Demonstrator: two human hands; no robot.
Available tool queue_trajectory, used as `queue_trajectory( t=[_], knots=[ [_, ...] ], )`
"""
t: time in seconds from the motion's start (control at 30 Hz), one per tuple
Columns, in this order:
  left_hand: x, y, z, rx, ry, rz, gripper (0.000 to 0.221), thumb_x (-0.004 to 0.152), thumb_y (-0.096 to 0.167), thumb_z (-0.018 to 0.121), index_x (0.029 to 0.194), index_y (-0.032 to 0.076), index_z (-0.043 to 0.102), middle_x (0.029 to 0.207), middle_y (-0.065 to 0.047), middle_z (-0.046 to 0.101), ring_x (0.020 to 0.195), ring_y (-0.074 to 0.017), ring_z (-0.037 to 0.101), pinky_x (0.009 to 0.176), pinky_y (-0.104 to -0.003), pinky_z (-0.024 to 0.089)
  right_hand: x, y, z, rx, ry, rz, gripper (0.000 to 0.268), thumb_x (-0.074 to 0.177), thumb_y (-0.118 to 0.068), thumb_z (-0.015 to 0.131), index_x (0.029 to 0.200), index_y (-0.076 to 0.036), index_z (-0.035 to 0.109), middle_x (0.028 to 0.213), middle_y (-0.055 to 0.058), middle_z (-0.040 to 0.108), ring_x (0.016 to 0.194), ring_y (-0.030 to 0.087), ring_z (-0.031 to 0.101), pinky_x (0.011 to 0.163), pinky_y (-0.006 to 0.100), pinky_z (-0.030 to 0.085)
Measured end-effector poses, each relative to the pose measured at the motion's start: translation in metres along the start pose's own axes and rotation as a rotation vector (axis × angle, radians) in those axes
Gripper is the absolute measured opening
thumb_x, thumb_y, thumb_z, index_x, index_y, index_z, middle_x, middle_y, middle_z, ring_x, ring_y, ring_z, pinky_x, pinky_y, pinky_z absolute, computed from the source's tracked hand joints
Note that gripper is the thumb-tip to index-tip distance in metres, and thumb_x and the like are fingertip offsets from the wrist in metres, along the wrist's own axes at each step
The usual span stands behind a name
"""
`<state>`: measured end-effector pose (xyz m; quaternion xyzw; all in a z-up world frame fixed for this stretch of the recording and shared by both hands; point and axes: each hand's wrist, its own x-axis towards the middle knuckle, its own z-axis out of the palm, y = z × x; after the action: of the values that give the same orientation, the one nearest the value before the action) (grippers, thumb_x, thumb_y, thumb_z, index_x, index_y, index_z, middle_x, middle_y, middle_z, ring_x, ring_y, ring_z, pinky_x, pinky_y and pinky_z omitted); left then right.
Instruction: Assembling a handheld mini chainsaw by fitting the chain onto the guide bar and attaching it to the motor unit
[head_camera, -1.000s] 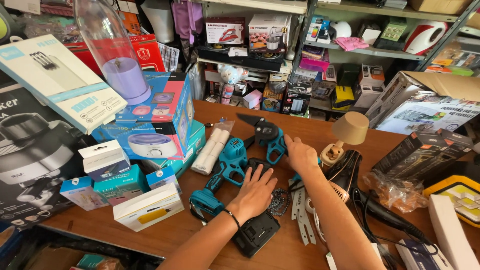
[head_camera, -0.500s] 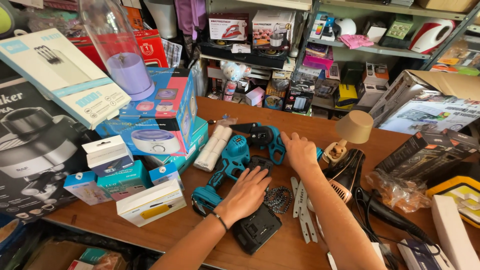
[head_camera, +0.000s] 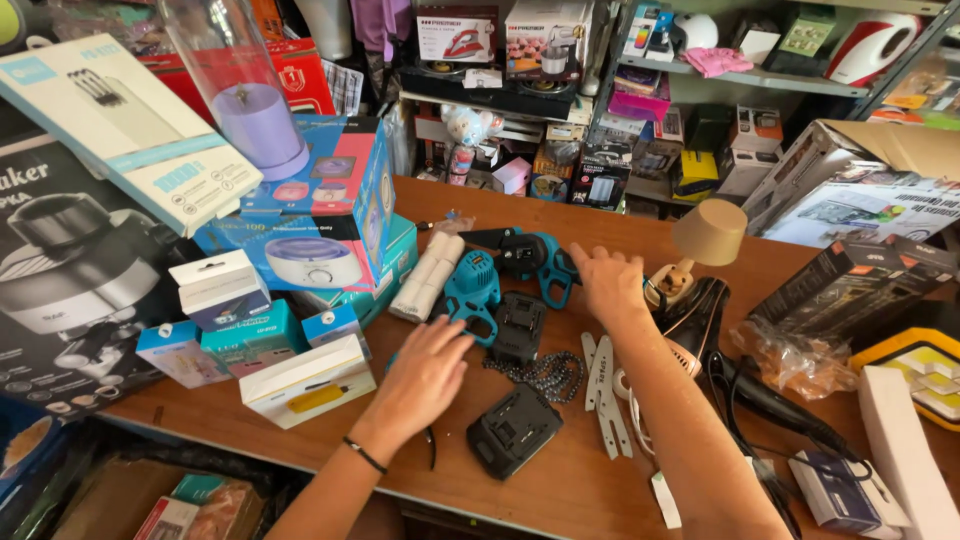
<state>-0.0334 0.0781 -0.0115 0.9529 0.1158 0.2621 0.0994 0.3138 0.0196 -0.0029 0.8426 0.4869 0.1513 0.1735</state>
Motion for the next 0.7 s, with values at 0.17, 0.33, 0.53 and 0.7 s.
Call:
queue_trajectory(
  t=[0.17, 0.33, 0.53, 0.7],
  knots=[
    [-0.034, -0.016, 0.000, -0.011, 0.070, -0.075, 0.044, 0.101, 0.028, 0.061, 0.135, 0.001, 0.059, 0.147, -0.019, 0.055, 0.141, -0.0406, 0.047, 0.115, -0.055, 0.038, -0.056, -0.005, -0.033, 0.180, 0.618, -0.054, 0.081, 0.062, -0.036, 0.091, 0.135, -0.023, 0.059, 0.121, 0.006, 0.068, 0.122, 0.035, 0.061, 0.098, 0.062, 0.045],
    [-0.051, -0.018, 0.008, 0.061, 0.094, -0.084, 0.047, 0.095, 0.033, 0.071, 0.134, 0.009, 0.061, 0.148, -0.018, 0.052, 0.142, -0.0454, 0.043, 0.110, -0.062, 0.041, -0.107, -0.041, -0.079, 0.827, 0.199, -0.230, 0.041, 0.095, -0.021, 0.072, 0.134, -0.013, 0.066, 0.133, 0.013, 0.070, 0.121, 0.031, 0.068, 0.104, 0.042, 0.058],
    [-0.048, -0.016, 0.008, 0.023, 0.073, -0.154, 0.037, 0.094, 0.007, 0.063, 0.131, 0.010, 0.064, 0.147, -0.017, 0.054, 0.145, -0.0433, 0.040, 0.112, -0.056, 0.043, -0.091, -0.079, 0.007, 0.799, 0.321, -0.415, 0.067, 0.081, -0.026, 0.087, 0.142, -0.015, 0.061, 0.148, 0.020, 0.055, 0.143, 0.044, 0.043, 0.112, 0.055, 0.043],
    [-0.047, -0.017, 0.012, 0.111, 0.109, -0.157, 0.036, 0.095, 0.009, 0.063, 0.131, 0.009, 0.064, 0.147, -0.017, 0.053, 0.145, -0.0460, 0.038, 0.115, -0.058, 0.040, -0.099, -0.076, 0.008, 0.782, 0.322, -0.371, 0.063, 0.082, -0.028, 0.085, 0.140, -0.016, 0.062, 0.143, 0.017, 0.058, 0.135, 0.040, 0.048, 0.096, 0.054, 0.054]
  ],
)
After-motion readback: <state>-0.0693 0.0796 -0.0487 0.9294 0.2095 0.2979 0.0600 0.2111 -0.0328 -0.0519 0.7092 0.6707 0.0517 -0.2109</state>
